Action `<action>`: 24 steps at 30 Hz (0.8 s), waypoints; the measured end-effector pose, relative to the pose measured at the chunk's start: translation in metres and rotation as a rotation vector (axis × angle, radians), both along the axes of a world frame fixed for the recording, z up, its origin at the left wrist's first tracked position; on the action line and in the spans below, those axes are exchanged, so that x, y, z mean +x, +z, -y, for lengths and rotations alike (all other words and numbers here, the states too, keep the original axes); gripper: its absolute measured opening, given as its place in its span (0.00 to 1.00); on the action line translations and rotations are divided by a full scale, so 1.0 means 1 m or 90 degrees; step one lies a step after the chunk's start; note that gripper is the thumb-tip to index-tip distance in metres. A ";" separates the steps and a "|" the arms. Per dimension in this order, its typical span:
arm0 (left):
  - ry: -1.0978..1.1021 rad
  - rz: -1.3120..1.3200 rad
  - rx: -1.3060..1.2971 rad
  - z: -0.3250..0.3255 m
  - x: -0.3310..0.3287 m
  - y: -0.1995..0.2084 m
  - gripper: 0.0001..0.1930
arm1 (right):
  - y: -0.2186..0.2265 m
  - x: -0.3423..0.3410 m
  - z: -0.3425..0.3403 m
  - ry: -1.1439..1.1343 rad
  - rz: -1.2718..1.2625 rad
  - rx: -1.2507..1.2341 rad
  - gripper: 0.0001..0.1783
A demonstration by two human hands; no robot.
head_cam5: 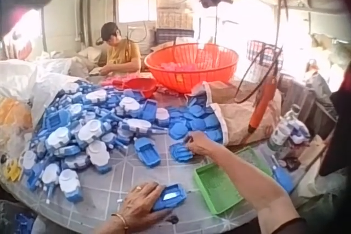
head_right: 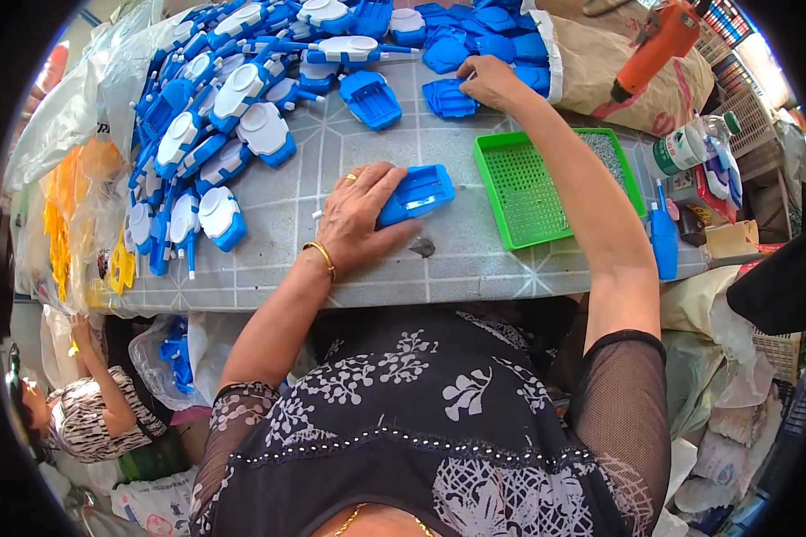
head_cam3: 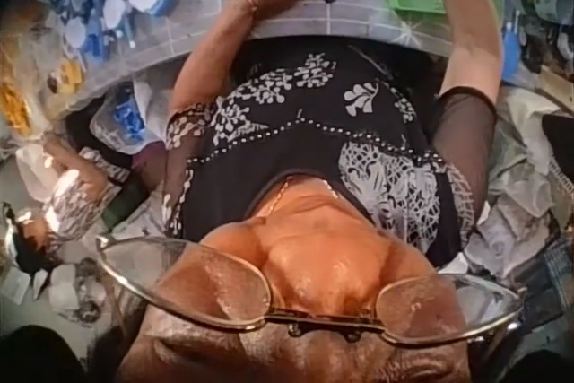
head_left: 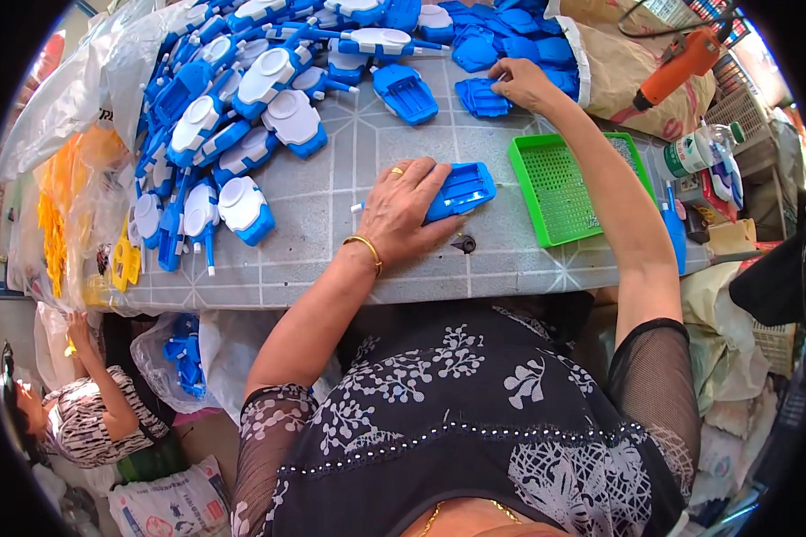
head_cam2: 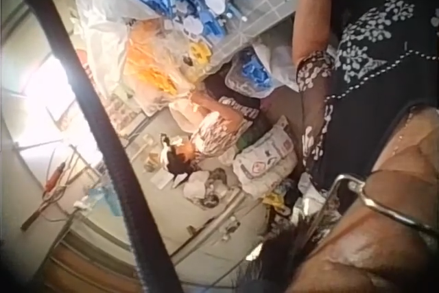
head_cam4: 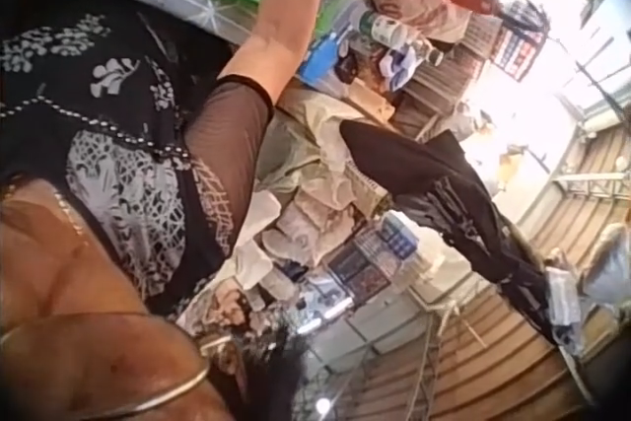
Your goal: Assembling blue plastic components using an electric screwdriver.
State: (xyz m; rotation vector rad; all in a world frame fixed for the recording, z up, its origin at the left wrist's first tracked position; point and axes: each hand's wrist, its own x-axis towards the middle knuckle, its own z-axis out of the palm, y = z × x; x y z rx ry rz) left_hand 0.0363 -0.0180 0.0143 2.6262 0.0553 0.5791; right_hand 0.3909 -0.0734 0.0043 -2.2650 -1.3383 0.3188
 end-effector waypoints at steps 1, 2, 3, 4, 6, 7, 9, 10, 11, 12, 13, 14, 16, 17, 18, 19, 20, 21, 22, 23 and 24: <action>0.000 0.001 -0.004 0.000 -0.001 0.000 0.34 | 0.002 -0.002 0.005 -0.021 -0.015 0.018 0.20; 0.003 0.008 -0.012 -0.001 -0.002 0.001 0.33 | 0.006 -0.002 0.010 -0.043 -0.029 0.036 0.19; 0.002 0.016 -0.022 0.000 -0.002 0.003 0.33 | 0.011 -0.002 0.016 -0.058 -0.096 0.035 0.19; 0.010 0.017 -0.022 0.000 -0.003 0.004 0.34 | 0.014 -0.004 0.023 -0.063 -0.126 0.061 0.20; 0.013 0.062 0.010 -0.001 -0.003 0.000 0.31 | 0.027 -0.008 0.043 -0.051 -0.115 0.091 0.21; 0.015 0.061 0.014 -0.001 -0.003 0.000 0.31 | 0.028 -0.002 0.056 -0.040 -0.136 0.101 0.19; 0.007 0.066 0.004 -0.001 -0.003 -0.001 0.31 | 0.044 -0.004 0.083 -0.010 -0.182 0.064 0.14; 0.006 0.067 -0.004 0.000 -0.003 0.000 0.30 | 0.055 -0.014 0.099 0.015 -0.181 0.054 0.12; 0.010 0.070 -0.009 -0.001 -0.005 0.000 0.30 | 0.063 -0.026 0.109 0.050 -0.181 0.043 0.11; 0.016 0.068 -0.007 -0.002 -0.006 -0.002 0.30 | 0.066 -0.034 0.121 0.054 -0.100 0.002 0.10; 0.016 0.064 -0.006 -0.002 -0.006 -0.003 0.30 | 0.065 -0.038 0.137 0.063 0.049 -0.011 0.10; 0.017 0.071 0.000 -0.002 -0.005 -0.003 0.29 | 0.061 -0.039 0.150 0.074 0.199 -0.024 0.10; 0.013 0.071 0.002 0.000 -0.003 -0.003 0.30 | 0.048 -0.037 0.172 0.042 0.272 -0.029 0.11; 0.018 0.071 0.009 0.000 -0.003 -0.003 0.30 | 0.042 -0.036 0.180 0.033 0.304 -0.021 0.09; 0.025 0.076 0.009 0.000 -0.002 -0.003 0.30 | 0.041 -0.036 0.182 0.029 0.338 -0.008 0.09; 0.027 0.078 0.011 0.000 -0.002 -0.004 0.30 | 0.040 -0.038 0.186 0.037 0.358 -0.055 0.08; 0.025 0.070 0.001 0.001 -0.001 -0.004 0.30 | 0.040 -0.039 0.187 0.021 0.373 -0.069 0.07; 0.028 0.060 -0.005 0.001 -0.003 -0.004 0.30 | 0.040 -0.044 0.181 0.010 0.385 -0.080 0.06; 0.025 0.056 -0.005 0.001 -0.003 -0.003 0.30 | 0.044 -0.051 0.169 0.025 0.369 0.003 0.07; 0.030 0.056 -0.002 0.001 -0.003 -0.004 0.30 | 0.046 -0.056 0.155 0.029 0.369 0.007 0.07; 0.033 0.063 0.003 0.001 -0.004 -0.006 0.30 | 0.047 -0.059 0.139 0.061 0.343 0.071 0.07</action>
